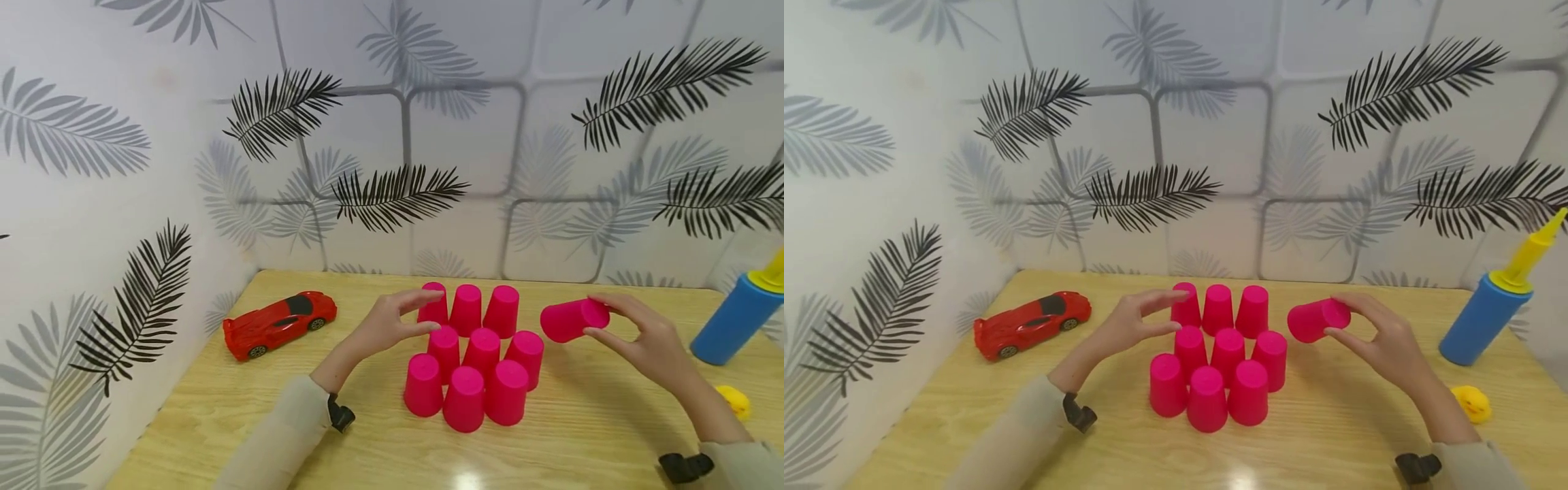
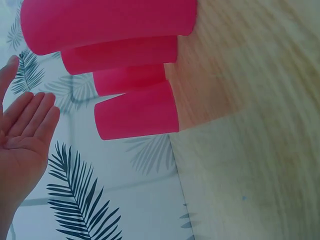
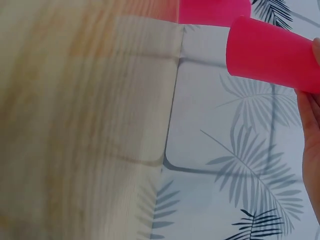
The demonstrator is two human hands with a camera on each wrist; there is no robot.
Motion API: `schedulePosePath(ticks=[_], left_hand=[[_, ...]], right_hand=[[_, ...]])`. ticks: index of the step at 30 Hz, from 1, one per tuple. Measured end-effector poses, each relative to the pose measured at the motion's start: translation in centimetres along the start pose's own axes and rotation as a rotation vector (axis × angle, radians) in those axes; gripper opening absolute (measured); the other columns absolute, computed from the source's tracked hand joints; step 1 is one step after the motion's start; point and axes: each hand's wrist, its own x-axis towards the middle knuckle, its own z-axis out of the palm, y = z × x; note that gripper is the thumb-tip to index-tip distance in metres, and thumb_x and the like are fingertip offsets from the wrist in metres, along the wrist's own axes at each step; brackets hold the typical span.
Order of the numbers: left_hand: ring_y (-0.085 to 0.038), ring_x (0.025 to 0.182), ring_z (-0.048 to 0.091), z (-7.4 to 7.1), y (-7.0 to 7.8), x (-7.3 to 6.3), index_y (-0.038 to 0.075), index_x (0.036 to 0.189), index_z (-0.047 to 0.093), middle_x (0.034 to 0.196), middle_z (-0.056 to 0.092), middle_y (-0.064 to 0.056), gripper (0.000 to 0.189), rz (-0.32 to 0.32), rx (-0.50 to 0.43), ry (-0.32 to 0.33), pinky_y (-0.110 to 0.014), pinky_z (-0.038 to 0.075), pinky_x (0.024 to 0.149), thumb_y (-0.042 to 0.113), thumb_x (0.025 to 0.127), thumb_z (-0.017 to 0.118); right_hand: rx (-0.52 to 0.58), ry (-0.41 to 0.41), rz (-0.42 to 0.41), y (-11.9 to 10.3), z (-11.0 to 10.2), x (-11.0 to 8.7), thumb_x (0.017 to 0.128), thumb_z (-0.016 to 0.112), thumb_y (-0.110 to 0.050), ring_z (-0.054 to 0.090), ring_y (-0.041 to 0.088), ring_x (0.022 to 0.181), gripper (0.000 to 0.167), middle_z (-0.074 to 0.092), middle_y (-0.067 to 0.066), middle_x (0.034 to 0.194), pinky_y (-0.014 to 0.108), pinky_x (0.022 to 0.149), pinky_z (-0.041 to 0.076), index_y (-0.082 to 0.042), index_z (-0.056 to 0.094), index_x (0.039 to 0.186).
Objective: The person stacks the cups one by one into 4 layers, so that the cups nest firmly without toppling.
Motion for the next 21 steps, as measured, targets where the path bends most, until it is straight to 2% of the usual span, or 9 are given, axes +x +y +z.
schedulePosePath(ticks=[3,6,9,15,21], left_hand=[[-0.031,0.124,0.061,0.3,-0.3,-0.3,0.002,0.133,0.058,0.132,0.063,-0.019,0.051,-0.032,0.008,-0.062,-0.044,0.049,0.106,0.015,0.087,0.074],[-0.029,0.120,0.064,0.5,-0.5,-0.5,0.002,0.130,0.060,0.128,0.066,-0.018,0.049,-0.068,0.022,-0.111,-0.046,0.050,0.104,0.016,0.086,0.075],[-0.025,0.117,0.065,0.7,-0.4,-0.6,0.004,0.129,0.062,0.126,0.068,-0.013,0.048,-0.097,0.057,-0.150,-0.042,0.052,0.103,0.019,0.086,0.076],[-0.020,0.114,0.067,1.0,-0.2,-0.3,0.007,0.128,0.064,0.124,0.070,-0.007,0.047,-0.122,0.172,-0.187,-0.033,0.054,0.100,0.022,0.085,0.076],[-0.021,0.107,0.069,1.1,-0.3,0.1,0.006,0.126,0.065,0.121,0.071,-0.009,0.047,-0.090,0.270,-0.203,-0.034,0.057,0.095,0.023,0.084,0.077]], right_hand=[[0.012,-0.019,-0.012,0.5,1.1,0.8,0.065,0.087,-0.011,0.045,-0.023,0.114,0.061,0.069,0.009,0.111,-0.006,0.095,0.034,0.001,0.065,0.121],[0.013,-0.055,0.000,0.9,2.2,1.4,0.059,0.088,-0.001,0.045,-0.023,0.110,0.064,0.068,0.016,0.107,-0.007,0.094,0.033,0.003,0.065,0.119],[0.014,-0.080,0.015,1.4,3.0,1.7,0.054,0.087,0.005,0.046,-0.021,0.103,0.065,0.069,0.016,0.104,-0.007,0.091,0.034,0.004,0.065,0.116],[0.016,-0.106,0.011,2.3,4.2,1.9,0.055,0.087,0.004,0.050,-0.017,0.097,0.063,0.071,0.014,0.103,-0.006,0.089,0.035,0.002,0.066,0.114],[0.003,-0.135,-0.010,2.7,4.8,2.3,0.056,0.088,0.002,0.061,0.002,0.090,0.061,0.072,0.011,0.102,-0.005,0.087,0.038,-0.001,0.068,0.114]])
